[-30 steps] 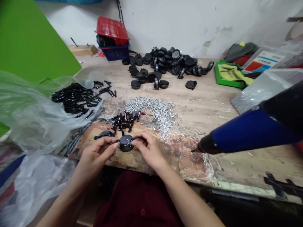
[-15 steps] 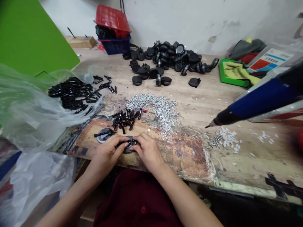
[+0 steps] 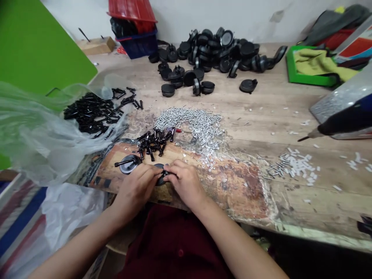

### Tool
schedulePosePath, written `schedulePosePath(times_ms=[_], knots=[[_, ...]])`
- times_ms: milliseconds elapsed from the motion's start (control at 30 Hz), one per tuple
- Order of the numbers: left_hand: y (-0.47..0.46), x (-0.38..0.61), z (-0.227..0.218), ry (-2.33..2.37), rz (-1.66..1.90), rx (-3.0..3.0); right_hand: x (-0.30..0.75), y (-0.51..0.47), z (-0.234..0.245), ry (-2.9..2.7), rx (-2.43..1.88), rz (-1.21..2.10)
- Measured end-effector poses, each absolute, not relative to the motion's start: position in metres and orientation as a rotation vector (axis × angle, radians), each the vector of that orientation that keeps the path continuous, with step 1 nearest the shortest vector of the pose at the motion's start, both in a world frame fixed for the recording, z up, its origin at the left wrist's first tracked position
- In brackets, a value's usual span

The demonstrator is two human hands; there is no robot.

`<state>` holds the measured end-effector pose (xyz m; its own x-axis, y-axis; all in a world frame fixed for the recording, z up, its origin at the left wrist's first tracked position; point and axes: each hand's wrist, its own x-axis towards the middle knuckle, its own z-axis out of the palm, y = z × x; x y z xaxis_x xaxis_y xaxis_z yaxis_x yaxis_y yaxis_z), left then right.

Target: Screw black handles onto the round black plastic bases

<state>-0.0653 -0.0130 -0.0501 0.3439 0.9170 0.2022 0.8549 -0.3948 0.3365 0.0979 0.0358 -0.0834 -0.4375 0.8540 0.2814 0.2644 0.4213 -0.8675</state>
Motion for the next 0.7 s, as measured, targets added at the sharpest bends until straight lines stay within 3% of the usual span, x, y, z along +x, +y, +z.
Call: schedulePosePath(times_ms=[367, 700], knots=[[-0.015, -0.076, -0.044, 1.614, 0.435, 2.433, 0.098, 0.036, -0.084, -1.883, -0.927, 1.009], [-0.006, -0.076, -0.036, 1.34, -0.074, 2.798, 0.096, 0.037, -0.084, -1.938, -0.919, 0.927]])
